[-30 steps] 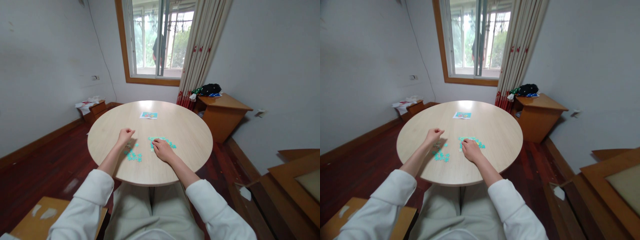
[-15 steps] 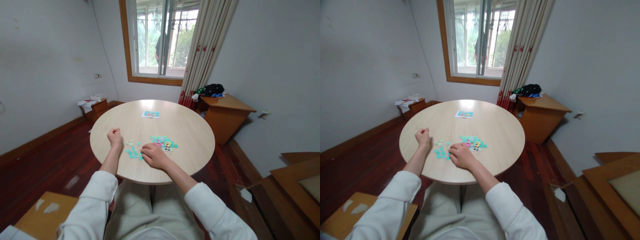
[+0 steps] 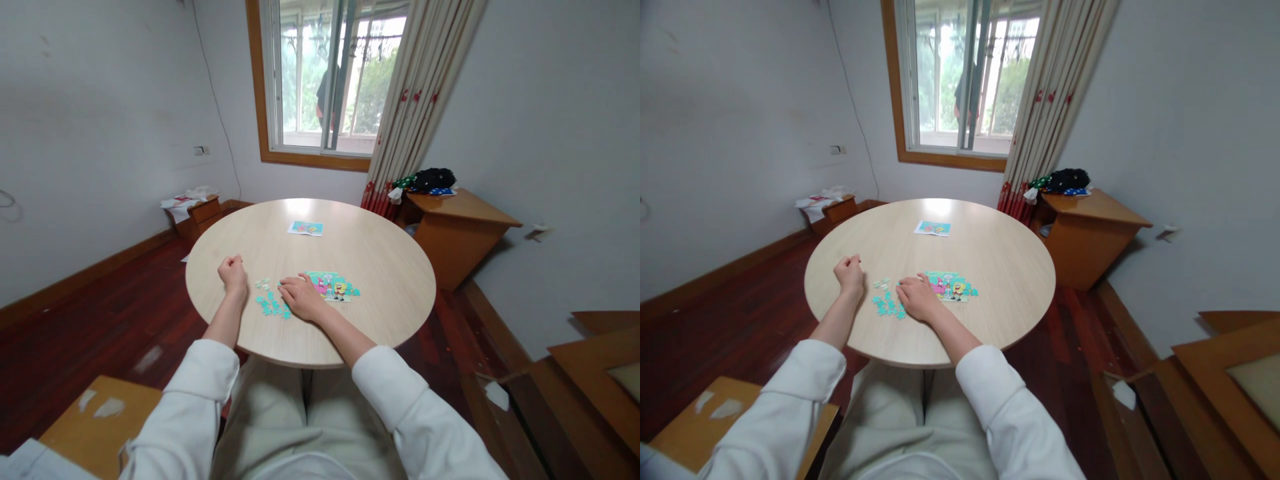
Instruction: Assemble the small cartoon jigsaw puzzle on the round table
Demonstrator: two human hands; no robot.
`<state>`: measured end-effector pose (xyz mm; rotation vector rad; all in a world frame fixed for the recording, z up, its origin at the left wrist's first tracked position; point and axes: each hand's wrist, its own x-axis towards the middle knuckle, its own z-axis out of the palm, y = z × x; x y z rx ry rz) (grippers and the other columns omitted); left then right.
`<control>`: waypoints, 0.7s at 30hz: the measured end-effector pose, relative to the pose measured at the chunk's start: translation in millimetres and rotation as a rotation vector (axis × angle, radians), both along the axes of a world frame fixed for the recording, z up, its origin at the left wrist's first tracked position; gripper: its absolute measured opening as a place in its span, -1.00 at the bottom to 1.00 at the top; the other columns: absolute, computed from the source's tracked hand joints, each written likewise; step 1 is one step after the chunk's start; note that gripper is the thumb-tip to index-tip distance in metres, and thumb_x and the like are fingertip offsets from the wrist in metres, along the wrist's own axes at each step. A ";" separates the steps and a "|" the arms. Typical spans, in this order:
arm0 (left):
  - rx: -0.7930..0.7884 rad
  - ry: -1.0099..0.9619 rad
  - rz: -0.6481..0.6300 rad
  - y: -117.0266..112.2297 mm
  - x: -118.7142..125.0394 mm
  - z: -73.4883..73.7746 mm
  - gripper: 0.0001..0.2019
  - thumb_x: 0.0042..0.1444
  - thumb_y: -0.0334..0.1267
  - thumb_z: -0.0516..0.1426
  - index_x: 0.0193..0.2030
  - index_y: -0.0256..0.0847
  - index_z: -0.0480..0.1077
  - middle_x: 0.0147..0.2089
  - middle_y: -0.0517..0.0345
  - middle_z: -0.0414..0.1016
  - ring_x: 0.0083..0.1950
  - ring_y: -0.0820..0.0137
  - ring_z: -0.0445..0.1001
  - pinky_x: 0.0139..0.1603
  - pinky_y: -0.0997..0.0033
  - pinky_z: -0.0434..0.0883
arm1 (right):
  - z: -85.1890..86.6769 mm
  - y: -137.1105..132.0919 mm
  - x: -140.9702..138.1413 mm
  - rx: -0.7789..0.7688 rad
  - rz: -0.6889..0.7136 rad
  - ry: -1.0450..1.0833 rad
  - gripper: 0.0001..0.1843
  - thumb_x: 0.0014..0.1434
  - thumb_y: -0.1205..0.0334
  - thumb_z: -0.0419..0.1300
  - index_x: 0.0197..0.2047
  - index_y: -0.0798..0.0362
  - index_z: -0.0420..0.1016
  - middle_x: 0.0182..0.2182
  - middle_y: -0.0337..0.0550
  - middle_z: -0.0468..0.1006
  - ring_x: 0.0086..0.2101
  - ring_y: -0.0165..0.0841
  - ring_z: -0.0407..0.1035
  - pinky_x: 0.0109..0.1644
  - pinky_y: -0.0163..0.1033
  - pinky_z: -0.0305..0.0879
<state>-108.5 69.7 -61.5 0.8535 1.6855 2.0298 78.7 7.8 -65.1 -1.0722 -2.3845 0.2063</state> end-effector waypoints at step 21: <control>-0.012 0.062 -0.039 -3.5 3.2 -1.1 -0.79 -0.08 -0.32 0.05 -0.67 -0.23 0.14 -0.64 0.33 0.10 -0.52 0.54 0.08 -0.47 0.53 0.09 | 2.1 29.1 -12.8 -0.172 -0.353 0.056 -0.83 -0.06 0.13 0.32 -0.41 0.01 0.48 -0.11 -0.12 0.46 0.12 -0.13 0.04 0.13 0.14 -0.25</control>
